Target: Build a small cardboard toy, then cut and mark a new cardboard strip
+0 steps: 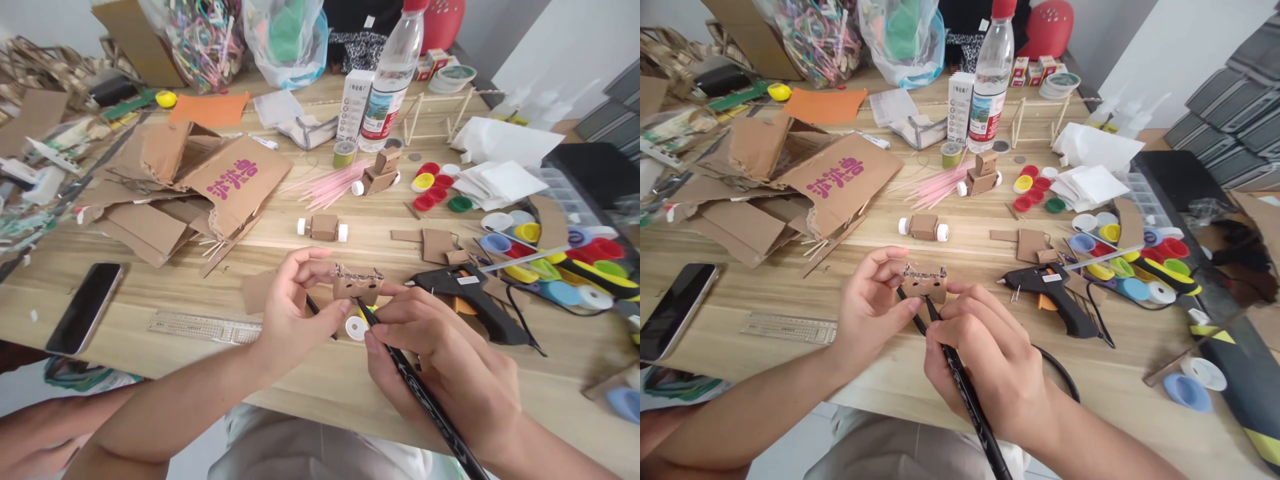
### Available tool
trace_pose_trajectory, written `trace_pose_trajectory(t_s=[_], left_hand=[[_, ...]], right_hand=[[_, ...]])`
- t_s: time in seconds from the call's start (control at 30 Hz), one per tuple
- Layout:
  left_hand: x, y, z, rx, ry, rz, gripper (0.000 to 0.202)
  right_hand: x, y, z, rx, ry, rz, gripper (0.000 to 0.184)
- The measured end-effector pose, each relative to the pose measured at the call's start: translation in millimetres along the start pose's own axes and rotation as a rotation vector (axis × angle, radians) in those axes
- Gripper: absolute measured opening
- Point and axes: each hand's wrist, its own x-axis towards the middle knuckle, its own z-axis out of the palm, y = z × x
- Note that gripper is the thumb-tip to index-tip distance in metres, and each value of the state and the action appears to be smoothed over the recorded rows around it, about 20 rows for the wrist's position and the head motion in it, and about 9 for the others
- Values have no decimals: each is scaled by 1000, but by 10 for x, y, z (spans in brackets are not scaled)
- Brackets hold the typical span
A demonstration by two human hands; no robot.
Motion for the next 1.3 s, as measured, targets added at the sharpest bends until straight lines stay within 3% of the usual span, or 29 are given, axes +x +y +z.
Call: trace_pose_trajectory(t_s=[1.3], left_hand=[[18,18,-8,14,-1,-7,49]], right_hand=[[-5,24,3,19,5,-21,29]])
